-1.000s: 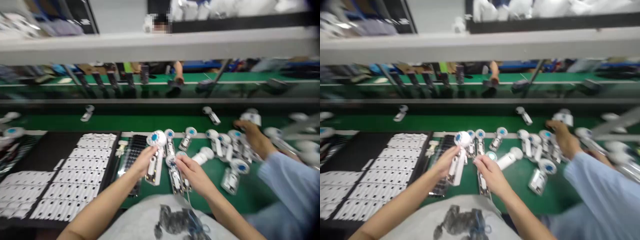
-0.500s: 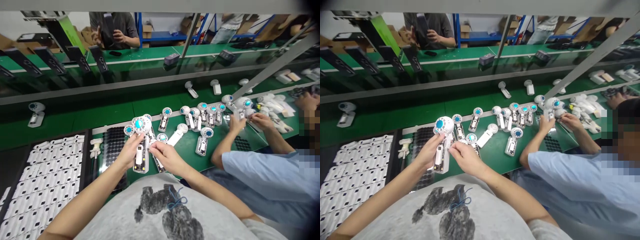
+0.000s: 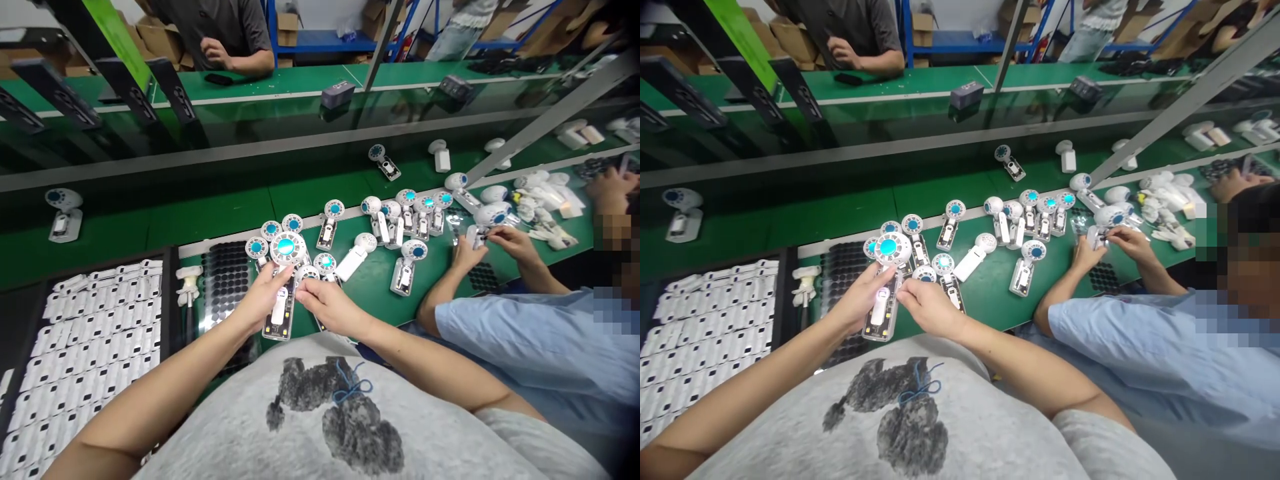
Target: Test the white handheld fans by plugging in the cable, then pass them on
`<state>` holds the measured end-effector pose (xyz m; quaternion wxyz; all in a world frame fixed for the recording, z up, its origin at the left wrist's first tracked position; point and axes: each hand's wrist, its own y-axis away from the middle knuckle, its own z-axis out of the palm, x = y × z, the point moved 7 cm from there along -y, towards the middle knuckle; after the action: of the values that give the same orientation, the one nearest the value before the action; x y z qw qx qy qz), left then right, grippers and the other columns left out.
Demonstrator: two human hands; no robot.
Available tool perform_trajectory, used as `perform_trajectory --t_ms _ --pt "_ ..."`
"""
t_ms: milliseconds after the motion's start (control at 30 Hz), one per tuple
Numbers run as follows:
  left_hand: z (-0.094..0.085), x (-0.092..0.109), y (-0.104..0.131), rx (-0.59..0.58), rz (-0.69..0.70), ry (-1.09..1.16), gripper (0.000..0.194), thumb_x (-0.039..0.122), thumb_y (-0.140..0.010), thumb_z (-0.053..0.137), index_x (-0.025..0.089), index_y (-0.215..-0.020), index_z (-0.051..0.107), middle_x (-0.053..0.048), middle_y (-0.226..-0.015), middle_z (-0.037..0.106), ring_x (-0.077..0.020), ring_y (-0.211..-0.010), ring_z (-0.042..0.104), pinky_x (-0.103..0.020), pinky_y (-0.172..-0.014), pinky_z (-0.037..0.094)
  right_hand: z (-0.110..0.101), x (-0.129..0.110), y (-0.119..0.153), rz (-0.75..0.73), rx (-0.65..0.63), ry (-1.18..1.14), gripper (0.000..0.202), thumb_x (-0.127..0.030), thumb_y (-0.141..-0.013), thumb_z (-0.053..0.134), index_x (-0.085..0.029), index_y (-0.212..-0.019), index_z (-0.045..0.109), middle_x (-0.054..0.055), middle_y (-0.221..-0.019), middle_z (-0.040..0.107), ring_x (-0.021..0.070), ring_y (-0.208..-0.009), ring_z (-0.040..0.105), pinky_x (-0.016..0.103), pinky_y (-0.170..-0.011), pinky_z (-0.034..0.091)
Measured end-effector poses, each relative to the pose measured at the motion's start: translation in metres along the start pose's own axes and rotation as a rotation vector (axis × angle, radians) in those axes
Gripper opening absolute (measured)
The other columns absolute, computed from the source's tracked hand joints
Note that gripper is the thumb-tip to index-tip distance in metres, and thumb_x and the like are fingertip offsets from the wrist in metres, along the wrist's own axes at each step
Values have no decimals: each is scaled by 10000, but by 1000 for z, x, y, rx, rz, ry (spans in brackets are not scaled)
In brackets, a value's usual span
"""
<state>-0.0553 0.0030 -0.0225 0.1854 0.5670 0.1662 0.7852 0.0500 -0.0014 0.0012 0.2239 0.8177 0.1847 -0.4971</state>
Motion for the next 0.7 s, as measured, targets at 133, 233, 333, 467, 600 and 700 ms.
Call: perform_trajectory --t_ms 133,233,333,467,600,700 --pt "-2 -1 1 -79 -19 3 413 374 -763 622 184 -1120 536 -61 -1142 618 -239 -1058 564 -332 -877 443 7 5 0 43 -33 -71 214 -254 -881 416 -190 -679 441 -55 -582 410 98 -556 383 219 -546 307" --pt "-2 0 -1 -128 -33 -19 415 369 -761 631 181 -1118 533 -69 -1155 610 -243 -1075 553 -315 -865 440 9 11 -4 83 -73 -111 214 -272 -875 421 -189 -679 438 -55 -582 422 96 -550 383 215 -533 309" --pt "-6 1 -7 -129 -54 0 421 363 -764 633 180 -1121 507 -78 -1141 613 -231 -1041 570 -303 -839 445 6 19 -12 122 -87 -121 209 -274 -873 418 -185 -686 444 -50 -593 446 98 -558 405 218 -543 325" --pt "-10 -4 -15 -110 -102 25 355 372 -770 624 178 -1043 507 -77 -1051 640 -199 -873 624 -290 -732 469 4 24 -26 117 -121 -114 176 -246 -872 416 -182 -719 471 -43 -616 474 98 -571 423 216 -553 330" --pt "-15 -13 -14 -61 -120 31 350 315 -702 696 178 -966 512 -43 -926 662 -164 -787 631 -264 -692 480 13 22 -30 91 -175 -72 191 -263 -880 411 -178 -727 489 -35 -637 463 106 -590 421 226 -557 322" --pt "-45 -9 -8 97 -77 59 350 300 -664 717 169 -918 516 -14 -778 659 -134 -620 617 -240 -564 487 14 22 -25 83 -216 -39 196 -280 -879 408 -180 -727 480 -35 -627 452 116 -598 421 239 -576 327"
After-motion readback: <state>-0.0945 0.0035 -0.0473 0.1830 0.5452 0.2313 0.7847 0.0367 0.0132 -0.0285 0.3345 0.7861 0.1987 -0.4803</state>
